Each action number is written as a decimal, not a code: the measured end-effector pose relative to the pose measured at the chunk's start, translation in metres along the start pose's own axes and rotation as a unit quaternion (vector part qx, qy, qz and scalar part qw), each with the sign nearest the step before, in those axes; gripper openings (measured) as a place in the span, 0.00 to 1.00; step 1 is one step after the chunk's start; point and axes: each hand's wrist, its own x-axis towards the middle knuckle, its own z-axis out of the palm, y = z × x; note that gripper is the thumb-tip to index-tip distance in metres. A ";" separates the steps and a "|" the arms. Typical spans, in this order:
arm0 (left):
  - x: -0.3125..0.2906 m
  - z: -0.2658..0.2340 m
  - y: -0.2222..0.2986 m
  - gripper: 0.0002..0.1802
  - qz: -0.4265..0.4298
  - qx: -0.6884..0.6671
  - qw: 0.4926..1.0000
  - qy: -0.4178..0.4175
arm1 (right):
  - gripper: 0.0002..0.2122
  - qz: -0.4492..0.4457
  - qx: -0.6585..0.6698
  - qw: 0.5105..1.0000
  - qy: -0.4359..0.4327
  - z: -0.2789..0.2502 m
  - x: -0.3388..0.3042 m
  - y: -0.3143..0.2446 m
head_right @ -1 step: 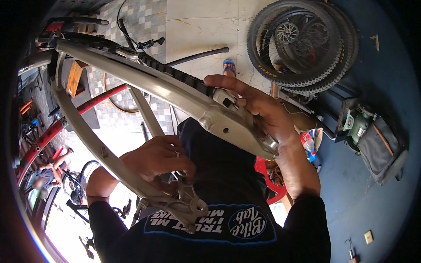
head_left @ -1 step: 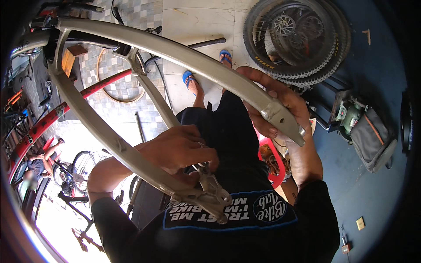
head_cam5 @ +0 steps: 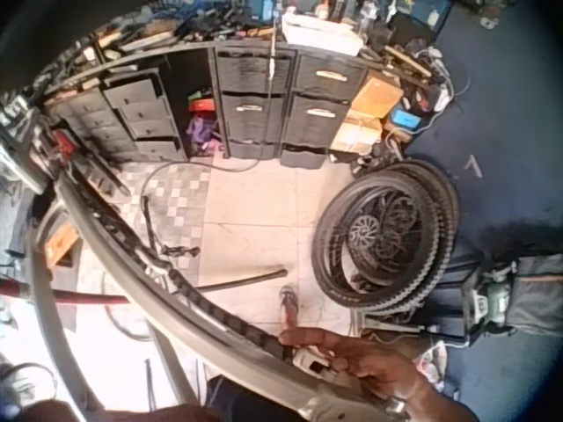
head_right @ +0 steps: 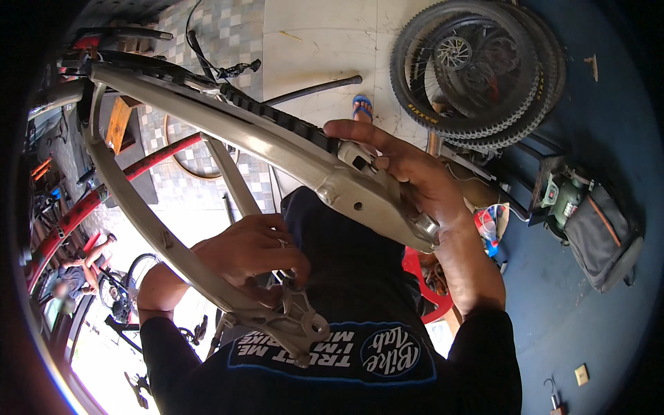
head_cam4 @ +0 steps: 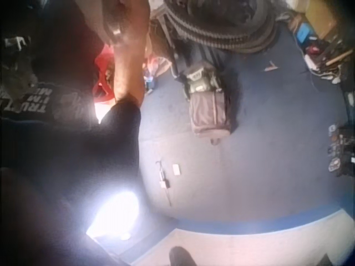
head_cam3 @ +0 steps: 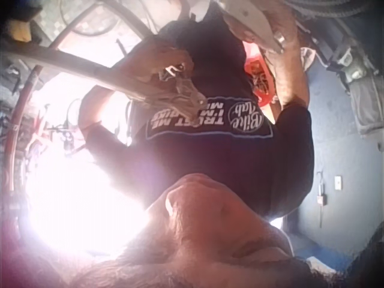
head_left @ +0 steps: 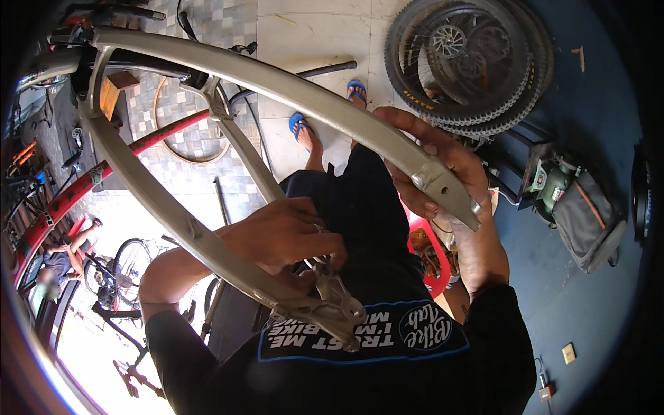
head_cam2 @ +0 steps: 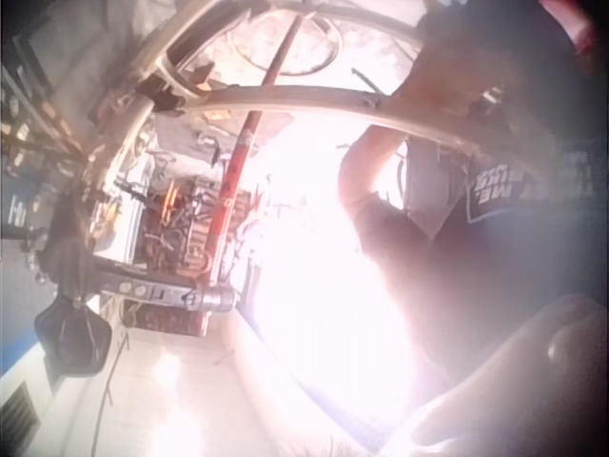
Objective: The person assembles a bicycle fork by inserting small metal parts into the fork's dropouts and tightening them. They handle the fork, small metal parts, and a tool, working in a bicycle repair shop.
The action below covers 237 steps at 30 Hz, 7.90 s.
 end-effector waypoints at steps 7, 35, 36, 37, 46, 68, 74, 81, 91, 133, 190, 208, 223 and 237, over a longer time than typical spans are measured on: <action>0.002 -0.005 -0.010 0.23 0.017 0.007 1.000 0.003 | 0.34 0.018 0.052 0.998 -0.044 -0.011 0.002 -0.001; -0.005 -0.007 -0.024 0.18 0.042 0.039 0.998 -0.036 | 0.32 0.002 -0.079 0.990 0.114 -0.015 -0.007 -0.003; -0.005 -0.007 -0.024 0.18 0.038 0.030 0.998 -0.042 | 0.31 0.000 -0.083 0.990 0.110 -0.016 -0.009 -0.002; -0.004 -0.008 -0.024 0.18 0.033 0.022 0.998 -0.048 | 0.30 -0.001 -0.088 0.990 0.107 -0.018 -0.010 -0.002; -0.003 -0.007 -0.024 0.06 0.041 0.026 0.998 -0.029 | 0.28 -0.004 -0.048 0.992 0.118 -0.018 -0.012 0.002; -0.006 -0.005 -0.025 0.12 0.050 0.020 0.997 -0.047 | 0.30 0.085 0.065 0.993 0.058 -0.008 -0.012 -0.010; -0.005 -0.004 -0.023 0.14 0.036 0.031 0.997 -0.059 | 0.30 0.071 0.127 0.984 0.108 0.003 -0.011 -0.004; -0.008 -0.003 -0.022 0.15 0.055 0.044 0.997 -0.035 | 0.27 0.082 0.146 0.984 0.065 -0.004 -0.007 -0.006; -0.009 0.000 -0.025 0.14 0.082 0.018 0.996 0.002 | 0.33 0.107 0.141 0.982 0.062 -0.004 -0.006 -0.013; -0.019 0.008 -0.022 0.13 0.118 0.231 0.965 0.034 | 0.38 0.100 0.087 0.991 0.005 -0.010 -0.011 -0.013; -0.033 0.016 0.014 0.19 0.038 0.190 0.976 0.104 | 0.29 0.056 0.058 0.995 -0.052 0.010 -0.018 -0.005; -0.032 0.015 0.010 0.14 0.069 0.183 0.974 0.114 | 0.20 -0.056 0.002 0.997 -0.051 -0.028 -0.013 0.007; -0.033 0.014 0.015 0.15 0.062 0.202 0.973 0.094 | 0.12 -0.298 -0.006 0.955 0.008 -0.034 -0.003 0.058; -0.034 0.015 0.013 0.19 0.056 0.213 0.971 0.089 | 0.13 -0.514 -0.256 0.804 0.152 -0.020 0.003 0.086</action>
